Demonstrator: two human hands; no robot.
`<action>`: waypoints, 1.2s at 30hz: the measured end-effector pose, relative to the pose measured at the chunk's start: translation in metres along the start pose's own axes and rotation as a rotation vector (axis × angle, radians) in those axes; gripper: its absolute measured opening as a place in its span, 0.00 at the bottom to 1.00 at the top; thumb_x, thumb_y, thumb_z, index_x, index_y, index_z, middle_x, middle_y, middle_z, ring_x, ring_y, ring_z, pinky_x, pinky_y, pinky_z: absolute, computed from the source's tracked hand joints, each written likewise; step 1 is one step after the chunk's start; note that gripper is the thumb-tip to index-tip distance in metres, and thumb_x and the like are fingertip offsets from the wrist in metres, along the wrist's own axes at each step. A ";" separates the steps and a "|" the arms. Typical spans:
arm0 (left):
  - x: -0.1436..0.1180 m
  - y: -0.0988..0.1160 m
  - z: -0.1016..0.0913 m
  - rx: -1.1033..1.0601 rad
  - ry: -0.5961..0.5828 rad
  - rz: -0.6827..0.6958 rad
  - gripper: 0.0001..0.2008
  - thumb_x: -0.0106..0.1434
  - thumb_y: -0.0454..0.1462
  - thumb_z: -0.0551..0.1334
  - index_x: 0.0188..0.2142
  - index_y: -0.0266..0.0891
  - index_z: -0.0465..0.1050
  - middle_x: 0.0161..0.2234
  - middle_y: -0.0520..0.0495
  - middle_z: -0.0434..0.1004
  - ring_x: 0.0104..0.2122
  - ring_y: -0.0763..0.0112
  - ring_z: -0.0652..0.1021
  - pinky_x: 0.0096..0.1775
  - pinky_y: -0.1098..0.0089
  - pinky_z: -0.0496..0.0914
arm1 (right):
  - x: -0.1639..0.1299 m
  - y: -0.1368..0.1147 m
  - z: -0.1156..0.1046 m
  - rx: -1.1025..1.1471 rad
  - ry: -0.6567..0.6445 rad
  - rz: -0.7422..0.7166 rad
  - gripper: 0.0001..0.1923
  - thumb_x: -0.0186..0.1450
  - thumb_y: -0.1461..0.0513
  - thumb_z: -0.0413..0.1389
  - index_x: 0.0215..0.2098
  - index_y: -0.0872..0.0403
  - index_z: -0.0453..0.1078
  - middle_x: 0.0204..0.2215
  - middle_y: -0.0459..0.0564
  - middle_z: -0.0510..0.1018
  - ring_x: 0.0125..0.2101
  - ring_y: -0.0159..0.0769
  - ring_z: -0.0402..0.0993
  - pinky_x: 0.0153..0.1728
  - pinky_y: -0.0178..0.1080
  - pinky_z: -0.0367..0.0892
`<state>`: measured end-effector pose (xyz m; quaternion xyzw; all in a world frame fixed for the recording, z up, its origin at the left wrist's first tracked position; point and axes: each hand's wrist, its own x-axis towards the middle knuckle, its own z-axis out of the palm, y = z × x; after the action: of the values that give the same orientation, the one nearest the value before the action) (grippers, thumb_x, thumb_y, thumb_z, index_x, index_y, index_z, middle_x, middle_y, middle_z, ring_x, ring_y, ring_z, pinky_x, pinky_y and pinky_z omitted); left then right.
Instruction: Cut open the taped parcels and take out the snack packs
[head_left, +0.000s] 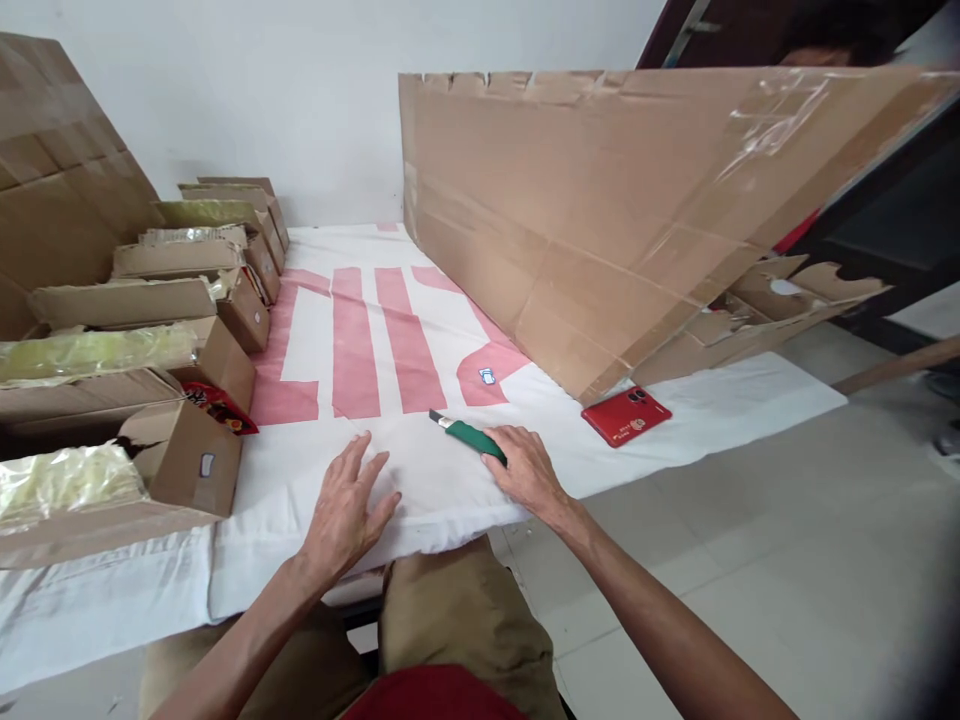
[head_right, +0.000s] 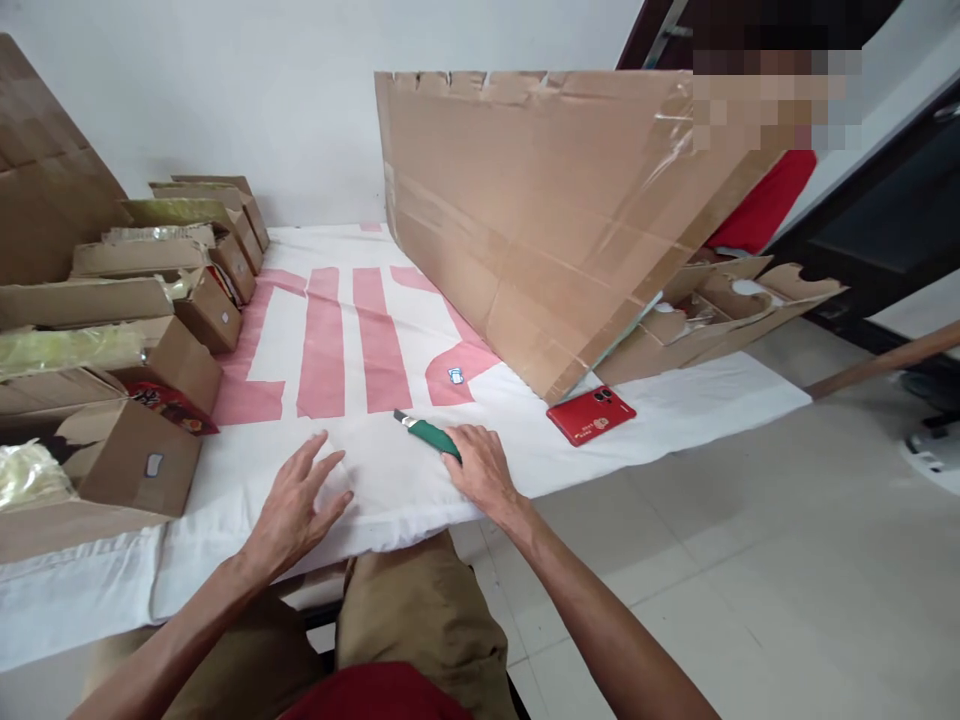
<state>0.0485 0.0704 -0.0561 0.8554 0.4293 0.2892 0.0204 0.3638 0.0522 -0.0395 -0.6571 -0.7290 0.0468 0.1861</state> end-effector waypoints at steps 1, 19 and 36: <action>0.007 0.003 0.007 0.011 -0.021 0.024 0.22 0.72 0.44 0.59 0.60 0.35 0.72 0.68 0.27 0.65 0.67 0.40 0.69 0.60 0.43 0.71 | 0.001 -0.001 0.000 0.022 -0.001 -0.013 0.18 0.67 0.64 0.57 0.55 0.53 0.77 0.49 0.57 0.83 0.49 0.51 0.76 0.49 0.48 0.65; -0.038 0.034 0.015 0.119 -0.060 0.177 0.23 0.72 0.38 0.60 0.64 0.36 0.68 0.68 0.37 0.69 0.70 0.51 0.65 0.71 0.50 0.54 | 0.150 0.104 -0.014 0.202 -0.026 0.179 0.16 0.62 0.70 0.55 0.40 0.52 0.82 0.40 0.49 0.87 0.41 0.39 0.81 0.44 0.37 0.71; -0.042 0.033 0.015 -0.049 0.006 0.112 0.19 0.69 0.25 0.57 0.57 0.33 0.71 0.61 0.35 0.75 0.65 0.54 0.71 0.66 0.50 0.64 | 0.179 0.106 -0.024 0.206 -0.319 0.118 0.08 0.58 0.69 0.55 0.25 0.54 0.73 0.27 0.44 0.78 0.28 0.32 0.69 0.30 0.34 0.58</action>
<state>0.0602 0.0219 -0.0789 0.8765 0.3735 0.3029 0.0235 0.4595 0.2363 -0.0131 -0.6606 -0.7007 0.2353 0.1315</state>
